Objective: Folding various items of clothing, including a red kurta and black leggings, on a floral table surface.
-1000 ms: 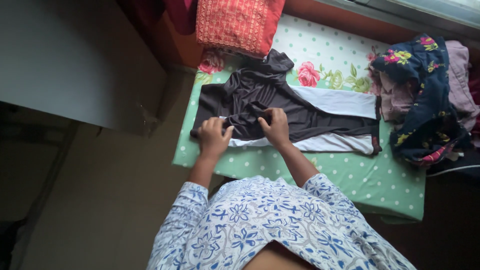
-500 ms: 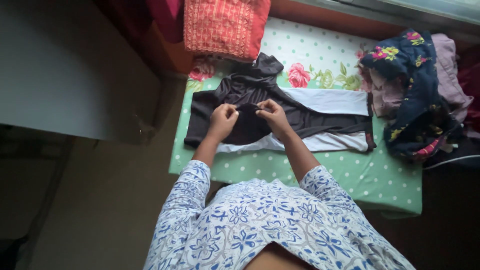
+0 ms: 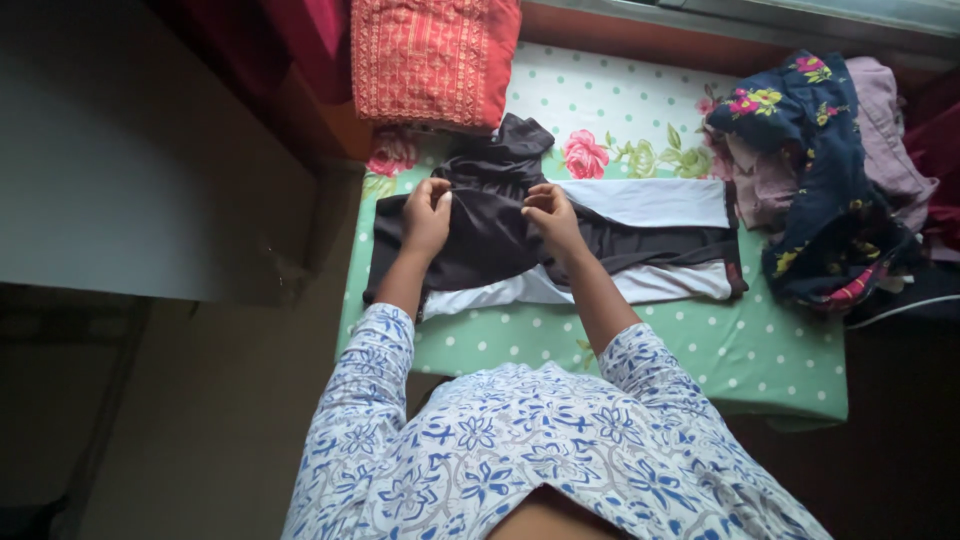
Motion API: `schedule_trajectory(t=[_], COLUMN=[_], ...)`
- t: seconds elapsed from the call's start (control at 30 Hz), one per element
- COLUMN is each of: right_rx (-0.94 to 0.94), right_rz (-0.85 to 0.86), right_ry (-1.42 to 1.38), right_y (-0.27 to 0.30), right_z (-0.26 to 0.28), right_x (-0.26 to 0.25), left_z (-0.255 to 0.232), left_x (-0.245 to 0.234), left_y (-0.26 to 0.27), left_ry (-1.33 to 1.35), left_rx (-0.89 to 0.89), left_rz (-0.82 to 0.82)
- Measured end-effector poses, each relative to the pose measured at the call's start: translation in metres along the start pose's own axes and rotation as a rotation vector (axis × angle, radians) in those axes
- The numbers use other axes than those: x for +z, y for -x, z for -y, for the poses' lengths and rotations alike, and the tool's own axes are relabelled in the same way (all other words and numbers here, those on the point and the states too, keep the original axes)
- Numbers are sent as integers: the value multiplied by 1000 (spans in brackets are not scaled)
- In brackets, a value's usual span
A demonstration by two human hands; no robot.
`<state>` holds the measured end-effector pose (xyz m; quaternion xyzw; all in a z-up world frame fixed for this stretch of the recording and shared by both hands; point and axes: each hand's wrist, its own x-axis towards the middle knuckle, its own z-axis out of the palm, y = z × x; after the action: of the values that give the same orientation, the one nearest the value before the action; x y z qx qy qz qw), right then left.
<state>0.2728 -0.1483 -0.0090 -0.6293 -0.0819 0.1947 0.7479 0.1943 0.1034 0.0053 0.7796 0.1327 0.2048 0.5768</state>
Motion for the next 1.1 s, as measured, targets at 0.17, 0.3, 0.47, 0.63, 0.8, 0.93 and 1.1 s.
schedule_trajectory(t=[0.17, 0.3, 0.47, 0.63, 0.8, 0.93, 1.1], right_rx=[-43, 64, 97, 190, 157, 15, -257], right_rz=[-115, -11, 19, 72, -146, -94, -26], right_ry=[296, 639, 954, 976, 919, 920, 1136], right_y=[25, 65, 85, 85, 93, 104, 127], right_z=[-16, 6, 23, 7, 15, 23, 31], right_x=[-11, -2, 2, -17, -26, -31, -31], left_z=[-10, -52, -25, 1, -30, -65, -71], left_x=[-10, -28, -33, -45, -53, -29, 28], left_y=[47, 101, 136, 144, 145, 145, 160], left_ry=[-197, -495, -739, -756, -918, -904, -690], left_rx=[77, 165, -17, -230, -128, 119, 356], left_rz=[-37, -32, -52, 140, 53, -18, 267])
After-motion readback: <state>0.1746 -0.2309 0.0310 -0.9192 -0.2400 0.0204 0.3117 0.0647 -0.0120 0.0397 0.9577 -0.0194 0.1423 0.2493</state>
